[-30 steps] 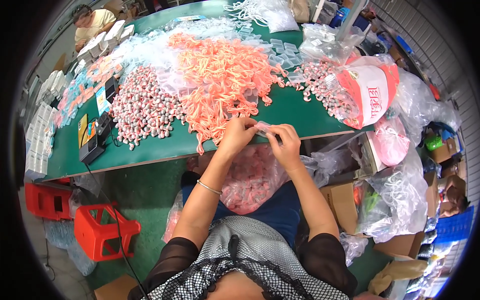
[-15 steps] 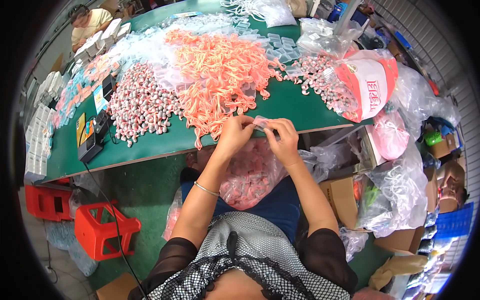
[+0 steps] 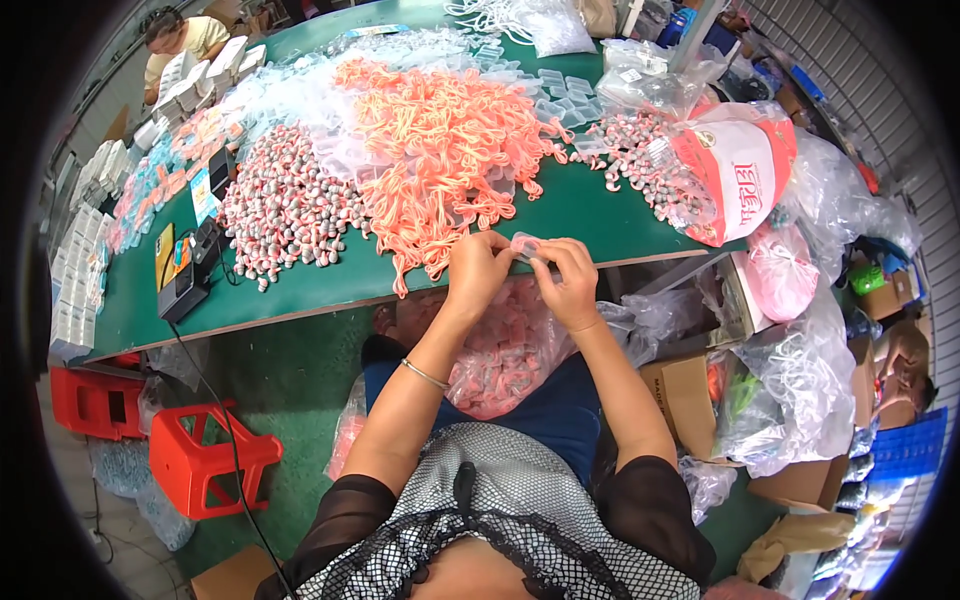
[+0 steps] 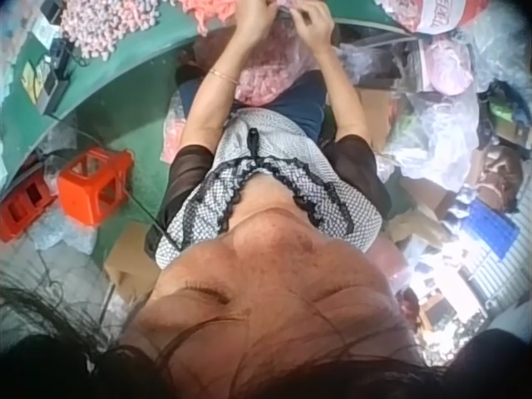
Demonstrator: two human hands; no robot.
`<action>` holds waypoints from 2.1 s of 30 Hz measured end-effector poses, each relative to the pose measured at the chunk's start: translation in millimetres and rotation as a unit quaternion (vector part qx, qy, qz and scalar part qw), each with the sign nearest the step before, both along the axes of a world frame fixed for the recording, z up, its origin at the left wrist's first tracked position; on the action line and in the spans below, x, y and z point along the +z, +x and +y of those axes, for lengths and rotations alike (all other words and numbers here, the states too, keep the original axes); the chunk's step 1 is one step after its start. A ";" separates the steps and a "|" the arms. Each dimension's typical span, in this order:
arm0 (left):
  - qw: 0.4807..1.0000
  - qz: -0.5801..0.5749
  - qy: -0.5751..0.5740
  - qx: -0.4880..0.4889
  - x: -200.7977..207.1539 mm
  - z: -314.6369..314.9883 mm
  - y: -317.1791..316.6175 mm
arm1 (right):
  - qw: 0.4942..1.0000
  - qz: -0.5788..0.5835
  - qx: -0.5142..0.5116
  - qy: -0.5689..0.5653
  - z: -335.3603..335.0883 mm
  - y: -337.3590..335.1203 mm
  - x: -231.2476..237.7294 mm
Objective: Placing small pink components into clear plastic hinge-top containers and organizing them into bags or piles.
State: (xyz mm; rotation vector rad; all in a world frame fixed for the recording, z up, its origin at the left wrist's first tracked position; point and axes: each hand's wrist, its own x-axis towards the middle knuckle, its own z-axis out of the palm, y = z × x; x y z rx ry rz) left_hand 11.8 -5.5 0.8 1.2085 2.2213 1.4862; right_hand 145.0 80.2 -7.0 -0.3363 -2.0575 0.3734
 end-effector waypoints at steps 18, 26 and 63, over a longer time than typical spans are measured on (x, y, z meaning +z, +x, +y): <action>0.934 0.307 0.094 -0.159 3.7 -14.9 -9.3 | 0.994 -0.075 0.061 0.047 3.5 12.5 -6.0; 0.930 0.288 0.112 -0.198 -1.2 -21.2 -9.6 | 0.989 -0.113 0.092 0.039 8.9 19.9 5.5; 0.953 0.122 0.167 -0.224 -19.0 -18.3 -17.6 | 0.899 -0.410 -0.079 -0.128 -54.0 70.9 -255.4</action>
